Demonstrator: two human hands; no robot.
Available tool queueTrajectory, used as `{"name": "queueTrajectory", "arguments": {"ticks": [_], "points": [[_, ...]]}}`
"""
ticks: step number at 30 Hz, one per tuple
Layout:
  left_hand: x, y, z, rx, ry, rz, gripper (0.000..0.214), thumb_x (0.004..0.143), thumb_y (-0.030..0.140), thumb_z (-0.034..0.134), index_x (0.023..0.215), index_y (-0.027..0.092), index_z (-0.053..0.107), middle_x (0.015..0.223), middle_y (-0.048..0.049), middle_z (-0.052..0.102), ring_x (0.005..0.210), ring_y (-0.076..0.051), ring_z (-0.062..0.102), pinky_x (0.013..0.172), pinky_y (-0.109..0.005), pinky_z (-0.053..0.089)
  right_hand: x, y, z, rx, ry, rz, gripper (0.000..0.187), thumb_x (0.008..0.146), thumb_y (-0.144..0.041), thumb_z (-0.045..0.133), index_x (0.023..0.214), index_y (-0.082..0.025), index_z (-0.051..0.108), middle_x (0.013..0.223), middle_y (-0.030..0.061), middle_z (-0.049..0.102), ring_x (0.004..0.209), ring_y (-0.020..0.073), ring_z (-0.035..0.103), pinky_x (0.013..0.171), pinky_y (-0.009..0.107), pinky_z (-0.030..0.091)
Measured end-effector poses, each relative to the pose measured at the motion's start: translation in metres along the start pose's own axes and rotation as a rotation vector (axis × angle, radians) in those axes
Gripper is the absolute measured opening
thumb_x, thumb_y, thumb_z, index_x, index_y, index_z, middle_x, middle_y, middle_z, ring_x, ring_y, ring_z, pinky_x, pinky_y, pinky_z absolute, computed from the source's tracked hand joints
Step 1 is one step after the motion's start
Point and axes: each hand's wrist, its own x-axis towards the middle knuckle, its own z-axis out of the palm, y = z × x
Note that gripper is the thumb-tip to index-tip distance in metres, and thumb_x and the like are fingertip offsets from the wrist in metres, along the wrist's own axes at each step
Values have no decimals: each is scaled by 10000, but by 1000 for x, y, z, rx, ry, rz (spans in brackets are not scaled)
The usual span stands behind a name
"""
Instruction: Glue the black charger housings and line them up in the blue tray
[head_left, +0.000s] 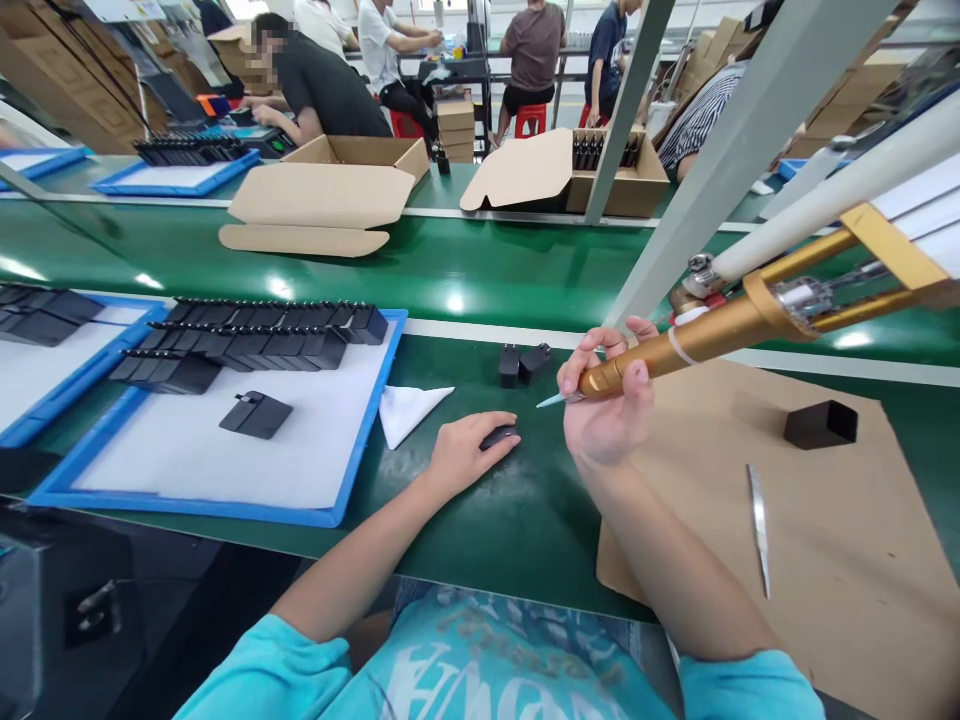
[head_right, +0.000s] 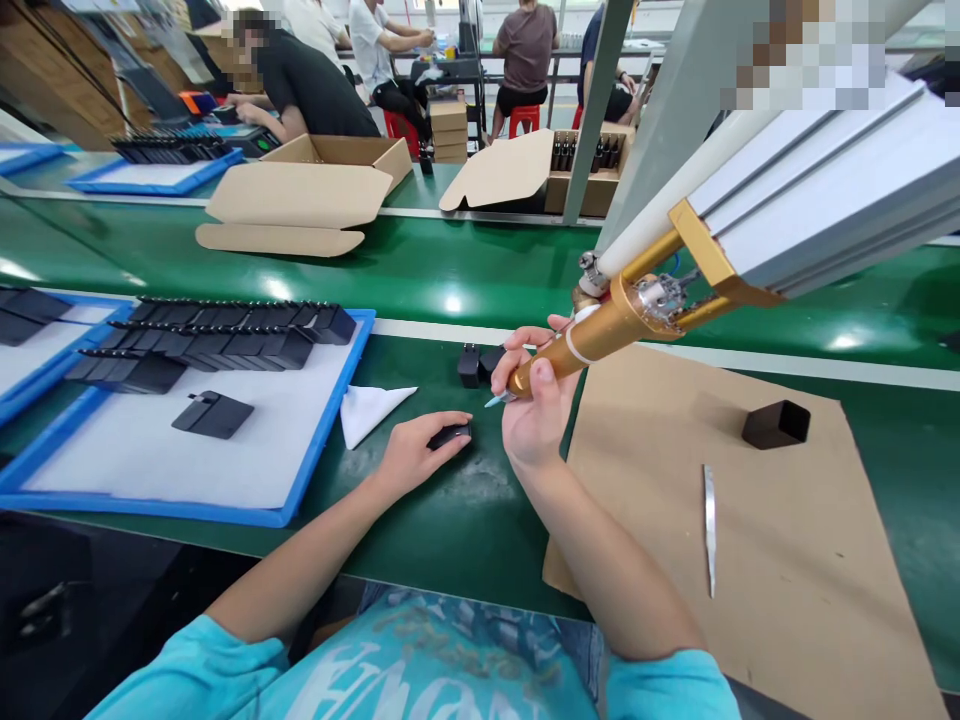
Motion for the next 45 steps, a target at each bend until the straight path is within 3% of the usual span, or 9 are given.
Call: {"name": "queueTrajectory", "arguments": {"ticks": [10,22,29,35,41,45], "points": [[3,8,-4,-104,-36,-97,183,903,373,619,1025,239,598,1117,-11,738,992,-193,710,847,-310,553,0,1,-1,12,-21,0,342,805,-478,569,1086,-302,483,828,-51,564,456,59,491,446,254,339],[7,16,-6,148,1,40,106,938,321,569,943,218,547,1094,-22,751,851,-173,738,671,-282,547,2,1,-2,0,-7,19,365,786,-509,590,1068,-302,484,795,-56,559,457,64,488,429,253,336],[8,16,-10,-22,-82,-98,138,937,345,570,944,228,498,1103,-19,748,927,-180,728,731,-293,550,3,1,-2,10,-24,1,349,798,-497,586,1060,-287,488,793,-55,565,453,58,490,453,264,341],[10,19,-12,80,-117,-89,119,921,343,569,935,231,528,1111,-10,746,896,-189,729,691,-292,538,2,3,-1,-25,-17,5,351,800,-523,574,1049,-297,476,780,-59,548,450,63,475,451,265,359],[15,27,-14,36,-131,-189,119,892,337,601,898,239,534,1056,18,754,812,-177,714,658,-287,523,2,3,-1,7,-35,-18,296,817,-482,570,1022,-284,489,784,-51,564,460,65,485,455,264,345],[15,25,-10,13,-124,-156,102,899,319,583,903,231,531,1057,-8,739,901,-189,689,777,-322,522,2,2,-1,-15,-23,9,337,803,-516,575,1032,-288,476,770,-50,552,455,71,465,452,268,335]]}}
